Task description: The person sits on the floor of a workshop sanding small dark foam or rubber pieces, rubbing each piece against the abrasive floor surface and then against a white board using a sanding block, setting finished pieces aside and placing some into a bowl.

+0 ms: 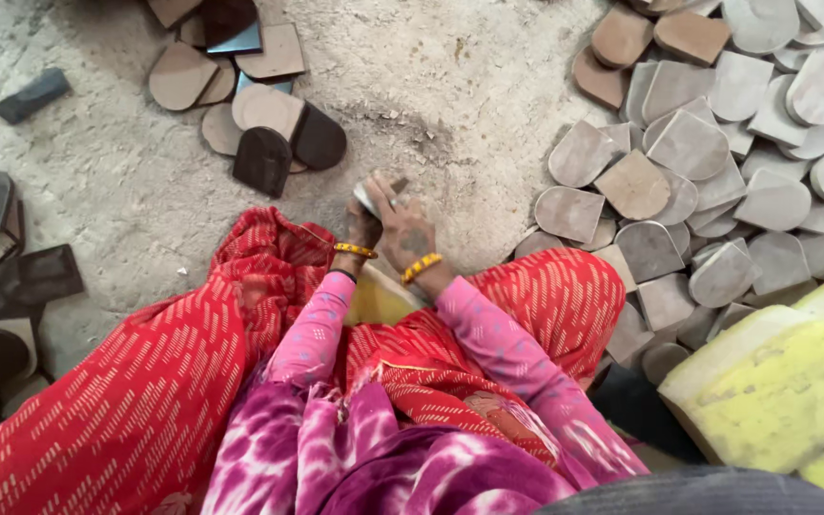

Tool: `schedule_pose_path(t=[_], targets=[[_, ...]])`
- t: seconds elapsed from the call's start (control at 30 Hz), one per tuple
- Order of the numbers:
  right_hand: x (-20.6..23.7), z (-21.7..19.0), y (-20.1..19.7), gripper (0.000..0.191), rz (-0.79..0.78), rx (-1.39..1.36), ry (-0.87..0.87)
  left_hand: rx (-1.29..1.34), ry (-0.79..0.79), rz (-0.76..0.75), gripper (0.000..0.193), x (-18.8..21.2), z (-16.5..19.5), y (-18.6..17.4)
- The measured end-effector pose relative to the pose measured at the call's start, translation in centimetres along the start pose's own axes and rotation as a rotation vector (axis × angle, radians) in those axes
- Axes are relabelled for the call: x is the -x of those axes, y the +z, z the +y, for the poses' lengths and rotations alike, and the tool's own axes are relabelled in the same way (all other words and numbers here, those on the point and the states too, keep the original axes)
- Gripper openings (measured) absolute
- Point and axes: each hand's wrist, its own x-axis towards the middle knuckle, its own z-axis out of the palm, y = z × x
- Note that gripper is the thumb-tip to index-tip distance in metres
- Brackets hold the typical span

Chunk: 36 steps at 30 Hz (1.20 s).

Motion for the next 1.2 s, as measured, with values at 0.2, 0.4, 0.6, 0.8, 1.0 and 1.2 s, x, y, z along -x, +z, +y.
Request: schedule_pose_path(t=[0.2, 0.4, 0.6, 0.8, 1.0, 1.2], targets=[[-1.2, -0.1, -2.0, 0.064, -0.309, 0.202, 0.305, 0.065, 0.256, 0.051, 0.029, -0.4, 0.9, -0.2], [0.3, -0.8, -2.8, 0.066, -0.004, 0.088, -0.048, -0.018, 0.053, -0.011, 0.03, -0.4, 0.6, -0.5], [-0.5, 0.0, -3.5, 0.057, -0.289, 0.25, 0.331, 0.121, 0.533, 0.193, 0.037, -0.8, 0.7, -0.3], [0.2, -0.4, -2.0, 0.069, -0.038, 0.124, 0.0, -0.034, 0.019, 0.003, 0.016, -1.2, 0.7, -0.3], [-0.2, -0.1, -1.8, 0.059, 0.039, 0.179, 0.017, 0.097, 0.271, 0.064, 0.023, -1.4, 0.9, -0.2], [-0.5, -1.3, -4.2, 0.065, 0.169, 0.253, -0.223, 0.046, -0.123, -0.034, 0.018, -0.5, 0.9, -0.5]])
